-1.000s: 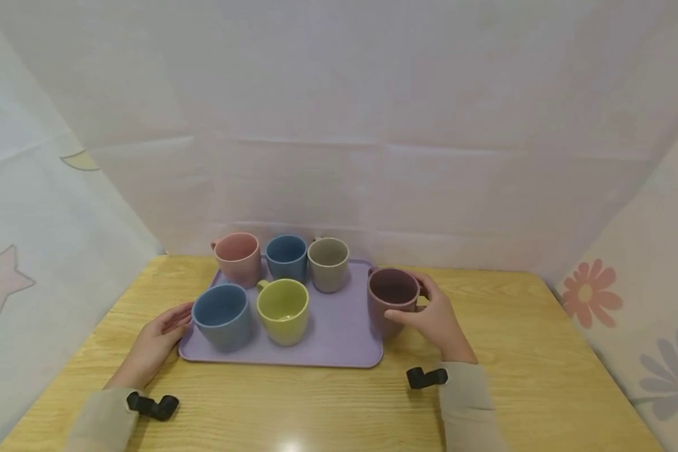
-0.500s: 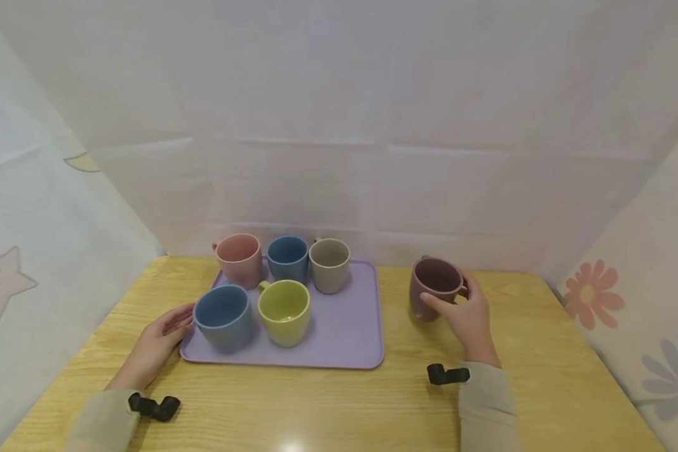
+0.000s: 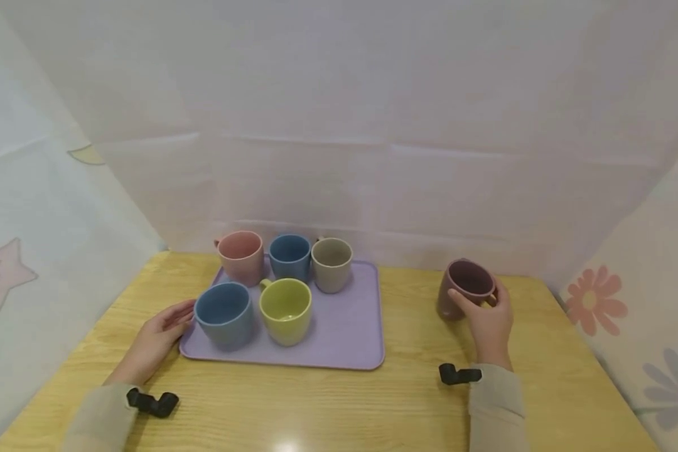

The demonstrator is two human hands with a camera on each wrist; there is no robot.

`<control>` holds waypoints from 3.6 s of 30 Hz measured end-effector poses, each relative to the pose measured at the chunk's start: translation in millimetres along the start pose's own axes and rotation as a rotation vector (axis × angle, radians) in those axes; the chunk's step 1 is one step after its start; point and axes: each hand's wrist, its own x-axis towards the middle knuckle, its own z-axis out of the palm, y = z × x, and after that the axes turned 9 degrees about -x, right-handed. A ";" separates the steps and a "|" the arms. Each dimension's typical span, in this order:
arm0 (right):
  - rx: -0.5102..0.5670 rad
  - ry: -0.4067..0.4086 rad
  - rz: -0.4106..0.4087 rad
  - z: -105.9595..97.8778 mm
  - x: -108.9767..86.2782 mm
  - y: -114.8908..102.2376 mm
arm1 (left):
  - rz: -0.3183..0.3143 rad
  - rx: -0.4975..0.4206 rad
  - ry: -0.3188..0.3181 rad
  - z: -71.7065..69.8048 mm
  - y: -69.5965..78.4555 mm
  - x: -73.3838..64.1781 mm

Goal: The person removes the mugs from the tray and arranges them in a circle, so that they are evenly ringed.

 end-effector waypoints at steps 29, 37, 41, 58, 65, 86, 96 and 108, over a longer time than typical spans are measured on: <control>-0.099 0.042 0.042 -22.5 60.8 25.6 | 0.000 -0.018 0.002 -0.5 2.3 -2.9; -0.119 -0.063 -0.031 -31.0 64.7 36.9 | -0.007 -0.020 -0.001 -1.2 1.6 -0.7; -0.112 -0.104 -0.054 -31.8 65.8 36.7 | -0.008 -0.017 -0.003 -1.5 1.5 -0.3; 0.079 0.232 -0.069 -7.9 26.2 21.9 | -0.017 -0.029 0.004 -1.6 -5.0 -1.9; 0.173 0.232 -0.203 17.6 -15.2 -26.4 | -0.017 -0.035 0.009 -2.7 -2.7 -0.7; 0.230 -0.498 -0.654 123.6 -124.8 -98.0 | -0.031 -0.024 0.003 -0.1 0.6 -0.3; 0.133 -0.650 -0.526 164.9 -139.4 -101.6 | -0.043 -0.021 0.004 0.5 1.2 0.5; 0.123 -0.664 -0.442 190.7 -146.8 -101.5 | -0.037 -0.029 0.008 -1.2 -1.5 1.3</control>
